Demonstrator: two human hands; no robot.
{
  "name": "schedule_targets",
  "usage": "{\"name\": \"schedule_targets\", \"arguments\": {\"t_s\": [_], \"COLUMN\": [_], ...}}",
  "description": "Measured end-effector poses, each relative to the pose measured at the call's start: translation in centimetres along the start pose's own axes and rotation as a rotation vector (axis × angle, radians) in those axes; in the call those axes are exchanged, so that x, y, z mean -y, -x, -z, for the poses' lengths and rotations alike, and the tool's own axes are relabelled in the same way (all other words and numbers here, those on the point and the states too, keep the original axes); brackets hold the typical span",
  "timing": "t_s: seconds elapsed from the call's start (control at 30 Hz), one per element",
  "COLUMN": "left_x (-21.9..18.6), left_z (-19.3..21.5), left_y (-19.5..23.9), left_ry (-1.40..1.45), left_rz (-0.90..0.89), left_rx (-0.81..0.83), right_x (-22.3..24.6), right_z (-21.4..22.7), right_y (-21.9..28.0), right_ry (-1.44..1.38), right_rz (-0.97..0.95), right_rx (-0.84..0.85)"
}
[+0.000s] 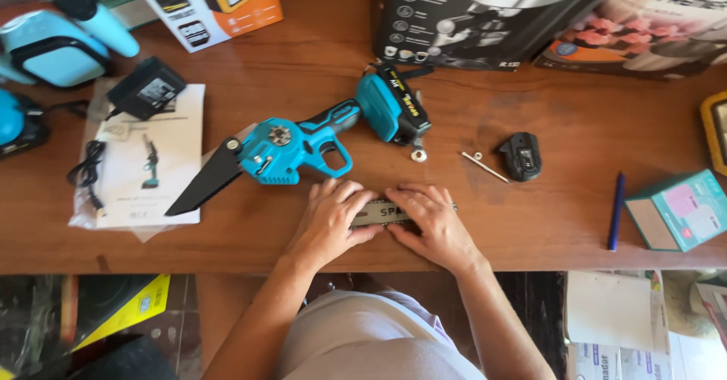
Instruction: Assembling a mini handheld chainsaw by fitting the chain onto the guide bar and mounting it to the motor unit.
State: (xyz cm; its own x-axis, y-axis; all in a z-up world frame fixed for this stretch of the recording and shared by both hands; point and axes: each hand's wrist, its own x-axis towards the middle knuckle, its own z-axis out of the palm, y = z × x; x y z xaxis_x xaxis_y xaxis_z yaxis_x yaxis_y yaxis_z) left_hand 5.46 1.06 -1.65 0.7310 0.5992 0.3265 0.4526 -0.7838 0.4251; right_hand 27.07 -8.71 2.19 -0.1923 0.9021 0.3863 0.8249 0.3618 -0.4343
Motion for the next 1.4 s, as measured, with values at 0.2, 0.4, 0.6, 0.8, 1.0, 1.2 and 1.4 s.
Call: {"name": "schedule_targets", "arguments": {"t_s": [0.2, 0.4, 0.6, 0.8, 1.0, 1.2, 1.4], "left_x": [1.2, 1.6, 2.0, 1.5, 2.0, 2.1, 0.7], "left_z": [1.4, 2.7, 3.6, 3.8, 2.9, 3.0, 3.9], "left_y": [1.5, 2.3, 3.4, 3.3, 3.6, 3.7, 3.0], "left_ry": [0.061, 0.093, 0.099, 0.185, 0.169, 0.162, 0.207], "left_rz": [0.042, 0.047, 0.053, 0.114, 0.098, 0.097, 0.114], "left_rx": [-0.001, 0.002, 0.014, 0.034, -0.012, -0.025, 0.052], "right_x": [-0.2, 0.2, 0.4, 0.2, 2.0, 1.9, 2.4], "right_z": [0.2, 0.3, 0.3, -0.4, -1.3, -2.1, -0.6], "right_y": [-0.1, -0.4, -0.4, -0.3, -1.9, -2.0, -2.3], "right_ry": [-0.025, -0.020, -0.034, 0.004, 0.014, 0.018, 0.064], "right_rz": [0.006, -0.022, -0.030, -0.043, -0.003, -0.005, 0.006], "right_rx": [-0.011, -0.004, -0.015, -0.015, 0.013, -0.004, 0.052]}}
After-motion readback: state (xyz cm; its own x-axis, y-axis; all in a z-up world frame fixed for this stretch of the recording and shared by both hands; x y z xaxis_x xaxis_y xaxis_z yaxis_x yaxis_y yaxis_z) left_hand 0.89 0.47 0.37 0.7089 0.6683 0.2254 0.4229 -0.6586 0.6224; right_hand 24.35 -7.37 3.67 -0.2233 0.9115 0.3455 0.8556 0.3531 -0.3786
